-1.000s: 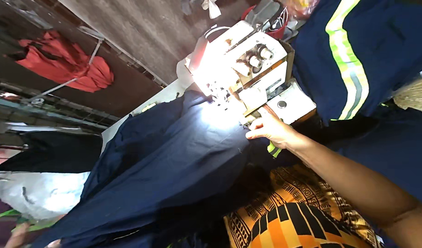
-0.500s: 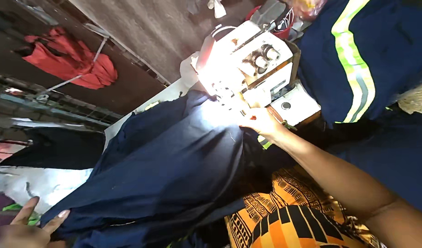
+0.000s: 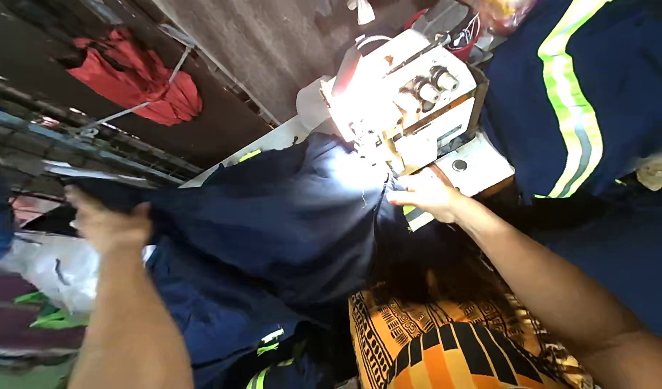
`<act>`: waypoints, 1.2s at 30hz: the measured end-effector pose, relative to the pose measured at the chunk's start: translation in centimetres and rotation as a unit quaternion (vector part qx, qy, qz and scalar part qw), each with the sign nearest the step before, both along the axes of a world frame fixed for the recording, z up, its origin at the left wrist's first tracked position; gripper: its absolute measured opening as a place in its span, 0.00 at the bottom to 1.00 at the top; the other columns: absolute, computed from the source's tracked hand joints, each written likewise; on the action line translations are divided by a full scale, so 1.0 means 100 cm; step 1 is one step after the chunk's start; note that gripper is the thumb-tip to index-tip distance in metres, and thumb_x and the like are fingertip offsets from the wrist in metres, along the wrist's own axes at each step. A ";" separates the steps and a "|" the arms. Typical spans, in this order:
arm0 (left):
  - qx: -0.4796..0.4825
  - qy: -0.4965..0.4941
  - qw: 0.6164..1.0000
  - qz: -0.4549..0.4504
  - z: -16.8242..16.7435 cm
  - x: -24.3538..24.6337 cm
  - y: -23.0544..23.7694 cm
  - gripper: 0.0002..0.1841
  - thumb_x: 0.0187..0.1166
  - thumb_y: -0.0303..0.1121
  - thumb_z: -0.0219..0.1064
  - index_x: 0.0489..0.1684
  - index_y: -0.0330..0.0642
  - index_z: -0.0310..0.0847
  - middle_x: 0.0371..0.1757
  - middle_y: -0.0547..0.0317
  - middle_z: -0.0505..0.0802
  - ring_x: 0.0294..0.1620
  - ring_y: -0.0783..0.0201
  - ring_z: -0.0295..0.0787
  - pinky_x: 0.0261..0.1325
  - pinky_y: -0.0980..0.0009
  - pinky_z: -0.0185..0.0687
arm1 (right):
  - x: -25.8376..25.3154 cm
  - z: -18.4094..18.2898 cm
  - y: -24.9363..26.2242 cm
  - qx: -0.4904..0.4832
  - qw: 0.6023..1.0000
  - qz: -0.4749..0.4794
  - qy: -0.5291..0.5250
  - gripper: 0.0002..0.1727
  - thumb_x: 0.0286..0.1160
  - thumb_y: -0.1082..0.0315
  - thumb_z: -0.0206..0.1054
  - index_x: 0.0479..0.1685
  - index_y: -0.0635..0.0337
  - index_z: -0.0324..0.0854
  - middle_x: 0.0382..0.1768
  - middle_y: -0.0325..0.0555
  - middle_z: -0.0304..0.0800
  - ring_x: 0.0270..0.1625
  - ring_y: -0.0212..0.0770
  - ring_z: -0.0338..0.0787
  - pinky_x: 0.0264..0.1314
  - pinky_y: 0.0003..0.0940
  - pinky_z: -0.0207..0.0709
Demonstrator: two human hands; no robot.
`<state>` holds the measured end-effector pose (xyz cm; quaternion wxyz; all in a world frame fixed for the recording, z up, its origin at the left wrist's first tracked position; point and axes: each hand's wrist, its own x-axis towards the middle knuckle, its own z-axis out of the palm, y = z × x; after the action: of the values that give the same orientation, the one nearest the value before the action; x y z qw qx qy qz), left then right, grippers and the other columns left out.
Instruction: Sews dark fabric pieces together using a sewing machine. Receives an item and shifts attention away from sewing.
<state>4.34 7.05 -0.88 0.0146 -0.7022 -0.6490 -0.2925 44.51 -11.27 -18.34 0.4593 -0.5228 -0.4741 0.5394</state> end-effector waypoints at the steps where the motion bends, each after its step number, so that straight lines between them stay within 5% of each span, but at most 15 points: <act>1: 0.044 0.034 0.993 -0.102 -0.026 -0.013 0.015 0.46 0.82 0.35 0.66 0.90 0.20 0.35 0.81 0.09 0.62 0.81 0.19 0.64 0.82 0.31 0.57 | 0.008 -0.012 -0.010 0.011 0.997 0.061 0.048 0.07 0.79 0.64 0.68 0.48 0.56 0.81 0.35 0.30 0.83 0.42 0.22 0.84 0.52 0.24 0.80; 3: -0.024 -0.027 0.976 -0.214 -0.067 0.022 -0.022 0.35 0.84 0.40 0.65 0.86 0.30 0.58 0.75 0.28 0.79 0.71 0.39 0.82 0.73 0.41 0.77 | 0.019 -0.043 -0.037 0.020 0.979 0.133 0.156 0.18 0.67 0.56 0.74 0.53 0.48 0.80 0.41 0.20 0.89 0.46 0.17 0.87 0.54 0.20 0.83; 5: -0.276 -0.157 0.892 -0.323 -0.118 0.073 -0.116 0.21 0.83 0.41 0.65 0.66 0.35 0.81 0.55 0.49 0.94 0.48 0.59 0.95 0.51 0.59 0.93 | 0.024 -0.065 -0.071 -0.040 0.963 0.192 0.186 0.27 0.56 0.47 0.82 0.54 0.44 0.82 0.43 0.19 0.93 0.46 0.18 0.90 0.52 0.23 0.87; 8: -0.613 -0.304 0.687 -0.245 -0.236 0.106 -0.208 0.28 0.88 0.43 0.53 0.79 0.29 0.67 0.63 0.45 0.90 0.56 0.56 0.93 0.60 0.58 0.89 | 0.036 -0.076 -0.105 -0.144 0.944 0.294 0.039 0.33 0.59 0.55 0.79 0.65 0.62 0.79 0.50 0.38 0.92 0.54 0.29 0.90 0.64 0.36 0.84; 10: -0.550 -0.501 0.666 -0.051 -0.289 0.116 -0.223 0.26 0.94 0.42 0.48 0.77 0.28 0.65 0.65 0.41 0.88 0.59 0.53 0.91 0.61 0.55 0.89 | 0.043 -0.073 -0.113 -0.182 0.927 0.317 -0.085 0.31 0.67 0.53 0.79 0.62 0.68 0.81 0.50 0.51 0.92 0.55 0.40 0.91 0.65 0.48 0.82; 12: -0.456 -0.616 0.642 -0.013 -0.290 0.112 -0.221 0.20 0.95 0.38 0.45 0.58 0.30 0.80 0.51 0.48 0.95 0.51 0.57 0.94 0.56 0.58 0.90 | 0.058 -0.057 -0.125 -0.158 0.938 0.253 -0.178 0.29 0.68 0.47 0.78 0.54 0.66 0.86 0.44 0.52 0.93 0.50 0.44 0.92 0.59 0.52 0.83; 15: -0.358 -0.603 0.705 -0.107 -0.253 0.072 -0.229 0.22 0.85 0.30 0.51 0.21 0.57 0.89 0.26 0.71 0.96 0.32 0.75 0.93 0.46 0.72 0.91 | 0.096 -0.027 -0.156 -0.051 0.968 0.061 -0.239 0.23 0.69 0.49 0.75 0.51 0.60 0.89 0.42 0.44 0.94 0.47 0.35 0.91 0.57 0.44 0.85; 18: -0.261 -0.603 0.725 -0.207 -0.239 0.028 -0.229 0.03 0.70 0.48 0.77 0.33 0.71 0.97 0.34 0.77 0.98 0.37 0.81 0.93 0.49 0.76 0.90 | 0.118 -0.031 -0.177 0.044 0.978 -0.036 -0.201 0.10 0.77 0.54 0.68 0.37 0.47 0.92 0.35 0.21 0.94 0.40 0.13 0.88 0.48 0.17 0.84; 20: -0.260 -0.626 0.711 -0.187 -0.242 0.032 -0.223 0.02 0.72 0.41 0.77 0.34 0.64 0.97 0.35 0.70 0.98 0.38 0.74 0.95 0.50 0.69 0.93 | 0.115 -0.053 -0.173 -0.032 0.960 -0.051 -0.272 0.12 0.78 0.59 0.68 0.36 0.58 0.90 0.33 0.39 0.91 0.39 0.30 0.88 0.47 0.35 0.82; 22: -0.269 -0.654 0.695 -0.128 -0.250 0.045 -0.213 0.15 0.80 0.27 0.59 0.28 0.53 0.92 0.30 0.61 0.98 0.34 0.65 0.97 0.48 0.64 0.95 | 0.108 -0.074 -0.154 -0.185 0.894 -0.065 -0.404 0.19 0.83 0.61 0.69 0.53 0.72 0.87 0.50 0.72 0.90 0.56 0.69 0.89 0.61 0.70 0.76; 23: -0.272 -0.662 0.689 -0.115 -0.250 0.049 -0.208 0.19 0.82 0.26 0.54 0.27 0.50 0.92 0.30 0.60 0.98 0.34 0.64 0.97 0.47 0.64 0.95 | 0.099 -0.073 -0.144 -0.228 0.855 -0.099 -0.455 0.19 0.84 0.62 0.67 0.60 0.71 0.85 0.58 0.76 0.87 0.64 0.76 0.85 0.65 0.76 0.72; 29: -0.209 -0.709 0.670 -0.077 -0.226 0.071 -0.216 0.24 0.83 0.32 0.41 0.22 0.55 0.84 0.24 0.66 0.94 0.28 0.70 0.93 0.37 0.68 0.94 | 0.013 -0.008 -0.070 0.166 0.865 -0.261 -0.396 0.19 0.75 0.56 0.74 0.54 0.64 0.89 0.48 0.58 0.90 0.49 0.56 0.91 0.52 0.56 0.85; 32: -0.187 -0.694 0.690 -0.085 -0.218 0.092 -0.218 0.10 0.87 0.37 0.42 0.50 0.56 0.70 0.37 0.67 0.93 0.33 0.67 0.94 0.31 0.67 0.92 | -0.016 -0.011 -0.015 0.268 0.829 -0.278 -0.404 0.19 0.67 0.53 0.79 0.44 0.60 0.91 0.42 0.51 0.92 0.49 0.54 0.91 0.52 0.53 0.84; 34: -0.190 -0.625 0.754 -0.071 -0.213 0.104 -0.213 0.31 0.79 0.31 0.60 0.80 0.50 0.47 0.54 0.62 0.86 0.39 0.68 0.93 0.29 0.70 0.91 | -0.026 -0.014 0.002 0.277 0.831 -0.300 -0.378 0.12 0.67 0.61 0.79 0.33 0.62 0.90 0.34 0.52 0.91 0.43 0.55 0.91 0.45 0.53 0.84; 36: -0.166 -0.577 0.800 -0.026 -0.211 0.111 -0.206 0.43 0.68 0.18 0.71 0.84 0.41 0.48 0.56 0.52 0.85 0.37 0.68 0.91 0.24 0.74 0.88 | -0.039 -0.009 0.000 0.290 0.845 -0.305 -0.328 0.07 0.66 0.66 0.78 0.29 0.61 0.91 0.30 0.48 0.90 0.39 0.49 0.89 0.44 0.48 0.82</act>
<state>15.40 -13.50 -21.94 -0.4868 -0.4120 -0.5579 -0.5310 40.61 -11.29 -19.26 0.5490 -0.6306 -0.5485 0.0066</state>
